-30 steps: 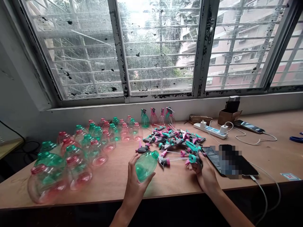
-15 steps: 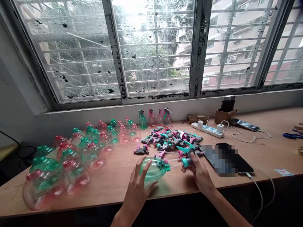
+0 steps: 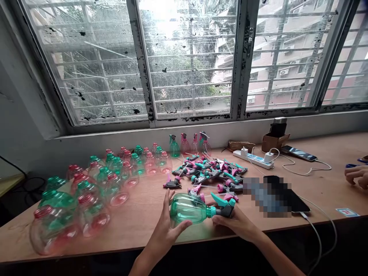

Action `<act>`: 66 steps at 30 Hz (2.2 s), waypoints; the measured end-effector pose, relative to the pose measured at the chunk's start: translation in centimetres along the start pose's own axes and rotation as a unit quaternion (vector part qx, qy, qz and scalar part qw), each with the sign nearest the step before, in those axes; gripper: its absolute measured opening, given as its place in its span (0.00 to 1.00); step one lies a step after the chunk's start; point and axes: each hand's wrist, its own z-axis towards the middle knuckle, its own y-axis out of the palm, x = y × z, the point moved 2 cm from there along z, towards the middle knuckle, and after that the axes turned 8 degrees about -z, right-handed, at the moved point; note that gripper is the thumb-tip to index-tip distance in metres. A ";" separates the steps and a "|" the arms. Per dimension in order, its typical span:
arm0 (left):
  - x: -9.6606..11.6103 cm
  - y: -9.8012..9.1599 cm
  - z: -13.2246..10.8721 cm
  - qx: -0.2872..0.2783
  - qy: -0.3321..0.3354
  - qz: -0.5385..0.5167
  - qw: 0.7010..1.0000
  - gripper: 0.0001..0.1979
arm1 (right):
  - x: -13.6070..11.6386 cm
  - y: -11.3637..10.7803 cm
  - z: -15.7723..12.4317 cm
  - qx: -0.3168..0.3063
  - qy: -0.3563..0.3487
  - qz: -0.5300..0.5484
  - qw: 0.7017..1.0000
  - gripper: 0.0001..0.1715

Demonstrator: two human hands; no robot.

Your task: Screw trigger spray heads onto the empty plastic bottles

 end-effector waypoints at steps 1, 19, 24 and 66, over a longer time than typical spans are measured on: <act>0.1 -0.1 0.1 -0.017 -0.020 -0.013 1.000 0.54 | 0.0 0.0 0.0 0.004 0.005 0.004 1.000 0.29; 0.8 -0.1 0.0 -0.059 -0.043 0.001 0.997 0.53 | -0.6 0.0 0.6 0.020 0.004 0.000 1.000 0.25; 0.8 -0.4 0.0 -0.066 -0.077 -0.048 0.994 0.48 | -0.8 0.0 0.7 0.029 -0.008 -0.004 1.000 0.24; 1.2 -0.7 -0.3 -0.099 -0.058 -0.070 0.991 0.40 | 0.3 -0.3 0.6 0.014 -0.008 0.067 0.998 0.22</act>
